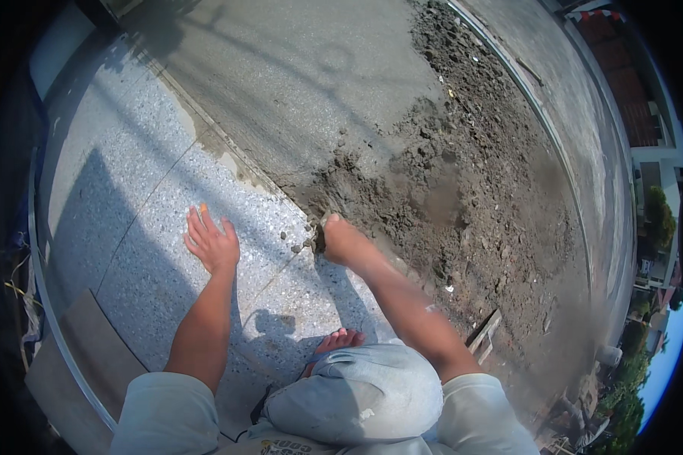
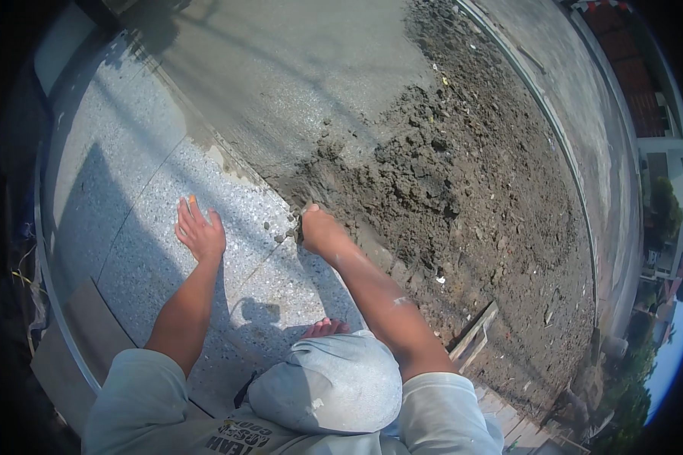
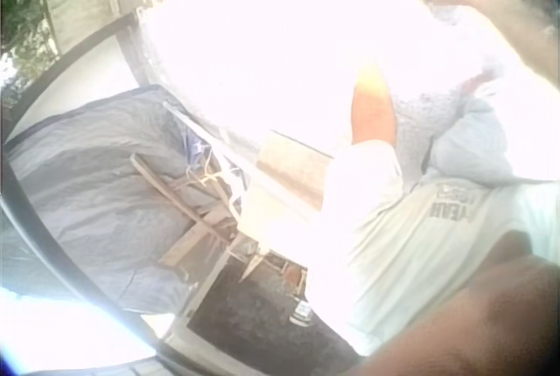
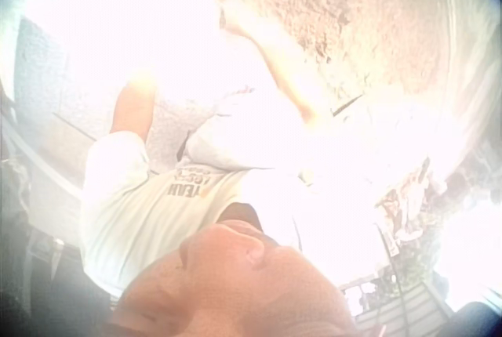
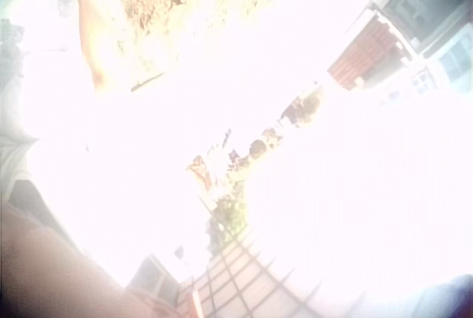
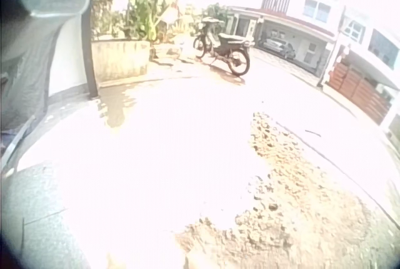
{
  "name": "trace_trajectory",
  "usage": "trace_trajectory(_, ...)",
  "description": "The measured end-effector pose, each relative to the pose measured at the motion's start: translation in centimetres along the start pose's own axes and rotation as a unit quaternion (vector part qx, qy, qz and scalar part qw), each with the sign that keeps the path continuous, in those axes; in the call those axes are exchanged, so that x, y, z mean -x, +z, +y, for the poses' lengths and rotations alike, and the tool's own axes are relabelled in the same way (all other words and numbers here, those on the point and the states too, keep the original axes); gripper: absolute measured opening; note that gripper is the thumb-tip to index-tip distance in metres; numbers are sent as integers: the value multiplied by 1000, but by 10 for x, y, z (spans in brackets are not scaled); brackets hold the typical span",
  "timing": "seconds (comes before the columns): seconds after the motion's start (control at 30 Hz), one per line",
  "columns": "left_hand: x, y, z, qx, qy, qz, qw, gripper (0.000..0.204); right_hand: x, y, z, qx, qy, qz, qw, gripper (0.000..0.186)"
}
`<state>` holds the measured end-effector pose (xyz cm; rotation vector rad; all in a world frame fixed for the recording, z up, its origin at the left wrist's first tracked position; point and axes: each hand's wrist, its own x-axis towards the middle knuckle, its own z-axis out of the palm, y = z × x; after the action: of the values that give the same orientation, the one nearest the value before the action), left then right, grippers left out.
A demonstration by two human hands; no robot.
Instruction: The person smooths a wet concrete surface using a wooden float, spreads additional concrete onto the edge with a trowel, and receives a bucket of concrete from another person.
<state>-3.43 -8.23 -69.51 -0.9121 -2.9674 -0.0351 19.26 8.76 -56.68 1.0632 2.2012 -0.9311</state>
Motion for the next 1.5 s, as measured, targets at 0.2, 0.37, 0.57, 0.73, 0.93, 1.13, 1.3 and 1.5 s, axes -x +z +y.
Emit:
trace_trajectory(0.2, 3, 3, -2, 28, 22, 41, 999, 57, 0, -4, 22, 60, 16, 7, 998, 47)
trace_trajectory(0.37, 8, 2, -5, 14, 13, 22, 1000, 59, 15, -2, 15, 17, 41, -27, 999, 53)
trace_trajectory(0.57, 0, 2, 0, 23, 16, 33, 999, 60, 38, -24, 1, 57, 66, 9, 996, 49)
trace_trajectory(0.73, 2, 4, -3, 9, 17, 22, 1000, 59, 59, 10, 19, -19, 108, -71, 991, 45)
trace_trajectory(0.93, 3, 4, -3, 27, 32, 49, 998, 58, 86, 22, 50, 3, 122, 13, 992, 41)
trace_trajectory(1.13, 4, 5, -1, -1, 16, 29, 999, 58, 109, 43, 55, -47, 168, 2, 985, 32)
trace_trajectory(1.3, 1, 2, 2, 23, 34, 53, 998, 57, 117, 61, 73, 17, 155, 38, 987, 35)
trace_trajectory(1.5, 7, -2, 2, 13, 21, 32, 999, 57, 129, 74, 83, -74, 175, -51, 980, 27)
